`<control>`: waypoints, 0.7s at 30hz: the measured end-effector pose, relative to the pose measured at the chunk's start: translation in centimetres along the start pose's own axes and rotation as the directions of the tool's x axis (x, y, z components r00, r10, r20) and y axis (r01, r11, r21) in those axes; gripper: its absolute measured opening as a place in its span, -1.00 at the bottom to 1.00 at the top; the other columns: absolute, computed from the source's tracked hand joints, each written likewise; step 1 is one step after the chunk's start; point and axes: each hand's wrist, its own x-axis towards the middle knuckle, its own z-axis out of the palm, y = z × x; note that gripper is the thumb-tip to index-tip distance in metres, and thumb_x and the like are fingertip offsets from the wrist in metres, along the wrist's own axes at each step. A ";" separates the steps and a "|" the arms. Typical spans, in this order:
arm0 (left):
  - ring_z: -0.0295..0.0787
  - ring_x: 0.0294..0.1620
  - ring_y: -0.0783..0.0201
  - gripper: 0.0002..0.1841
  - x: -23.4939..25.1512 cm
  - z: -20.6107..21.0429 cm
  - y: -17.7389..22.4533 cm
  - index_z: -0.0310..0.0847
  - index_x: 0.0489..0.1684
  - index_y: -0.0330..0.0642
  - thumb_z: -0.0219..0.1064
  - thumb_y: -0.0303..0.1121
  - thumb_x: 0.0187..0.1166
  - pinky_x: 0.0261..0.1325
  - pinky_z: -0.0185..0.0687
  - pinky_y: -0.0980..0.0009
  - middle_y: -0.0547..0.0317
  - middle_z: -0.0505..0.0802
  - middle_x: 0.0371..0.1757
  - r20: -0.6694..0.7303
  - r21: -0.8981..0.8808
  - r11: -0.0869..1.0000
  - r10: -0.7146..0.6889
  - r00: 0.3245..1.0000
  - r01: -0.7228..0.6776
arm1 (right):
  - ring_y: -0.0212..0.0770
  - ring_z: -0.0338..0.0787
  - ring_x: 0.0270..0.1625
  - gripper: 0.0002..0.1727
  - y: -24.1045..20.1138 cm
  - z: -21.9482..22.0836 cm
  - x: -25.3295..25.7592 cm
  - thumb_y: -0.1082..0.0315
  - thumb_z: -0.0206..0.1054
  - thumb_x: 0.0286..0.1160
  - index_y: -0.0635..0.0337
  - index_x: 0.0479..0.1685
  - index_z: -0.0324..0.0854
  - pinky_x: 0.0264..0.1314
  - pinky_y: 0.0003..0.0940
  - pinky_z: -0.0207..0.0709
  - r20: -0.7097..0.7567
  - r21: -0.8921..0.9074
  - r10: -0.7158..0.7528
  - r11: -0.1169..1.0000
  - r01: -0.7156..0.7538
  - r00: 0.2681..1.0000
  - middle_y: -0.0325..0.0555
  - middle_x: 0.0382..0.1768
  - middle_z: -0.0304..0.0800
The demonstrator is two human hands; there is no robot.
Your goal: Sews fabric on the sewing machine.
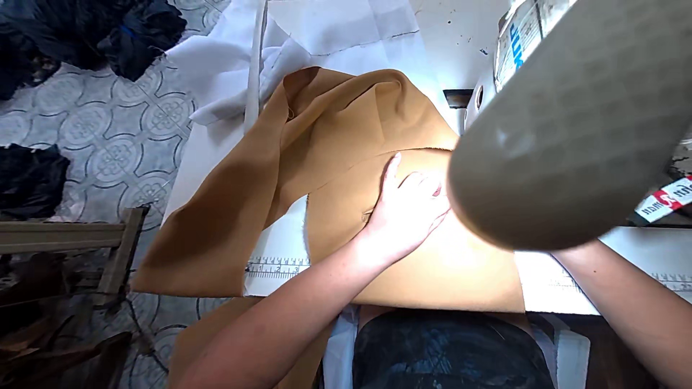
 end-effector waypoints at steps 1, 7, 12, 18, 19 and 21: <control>0.78 0.03 0.09 -0.80 0.0 0.0 0.0 0.91 -0.21 0.08 0.30 -0.23 0.62 0.59 -0.02 -0.48 0.18 0.79 -0.24 0.001 0.005 1.000 -0.003 1.000 0.003 | 0.09 0.63 0.40 -0.67 0.2 0.0 0.0 0.37 0.27 0.63 0.23 0.28 0.72 0.45 0.25 0.34 0.003 -0.023 -0.024 0.999 0.024 1.000 0.14 0.32 0.71; 0.79 -0.01 0.07 -0.79 -0.1 0.3 0.0 0.88 -0.24 -0.01 0.31 -0.21 0.59 0.61 0.02 -0.43 0.13 0.81 -0.26 -0.037 0.004 1.000 -0.019 0.999 0.019 | -0.04 0.74 0.09 -0.72 -0.1 0.0 0.0 0.37 0.31 0.61 0.20 0.22 0.71 0.14 0.05 0.56 -0.022 -0.019 0.018 1.000 -0.019 1.000 0.06 0.05 0.79; 0.78 0.09 0.01 -0.80 -0.4 0.3 -0.2 0.92 -0.11 0.12 0.31 -0.22 0.63 0.64 -0.09 -0.49 0.12 0.83 -0.19 0.016 0.000 1.000 -0.018 1.000 0.018 | 0.05 0.70 0.26 -0.72 -0.2 -0.3 -0.3 0.45 0.33 0.58 0.26 0.21 0.71 0.35 0.15 0.44 -0.012 -0.060 -0.027 0.998 0.026 1.000 0.10 0.16 0.78; 0.79 0.10 0.02 -0.81 -0.4 0.4 -0.3 0.92 -0.21 0.06 0.34 -0.22 0.60 0.65 -0.11 -0.48 0.12 0.83 -0.19 -0.011 -0.031 0.999 -0.043 0.999 0.043 | 0.25 0.73 0.15 -0.84 0.0 0.4 -1.5 0.65 0.34 0.20 0.32 -0.37 0.82 0.26 0.29 0.38 -0.184 -0.167 -0.276 0.955 0.247 0.943 0.23 -0.02 0.82; 0.79 0.10 0.05 -0.82 -0.4 0.4 -0.4 0.92 -0.26 0.04 0.36 -0.22 0.58 0.67 -0.12 -0.46 0.13 0.84 -0.20 -0.026 -0.047 0.997 -0.055 0.998 0.054 | 0.34 0.70 0.33 -0.80 -0.2 0.1 -1.6 0.66 0.32 0.29 0.37 -0.22 0.85 0.40 0.34 0.35 -0.138 -0.181 -0.230 0.962 0.203 0.964 0.30 0.20 0.80; 0.79 0.09 0.11 -0.81 -0.5 0.7 -0.6 0.88 -0.35 -0.01 0.38 -0.20 0.56 0.69 -0.14 -0.43 0.17 0.84 -0.21 -0.053 -0.074 0.995 -0.073 0.996 0.069 | 0.38 0.60 0.47 -0.76 -0.4 -0.1 -1.5 0.65 0.29 0.37 0.41 -0.09 0.85 0.50 0.33 0.27 -0.076 -0.196 -0.167 0.969 0.149 0.983 0.32 0.39 0.70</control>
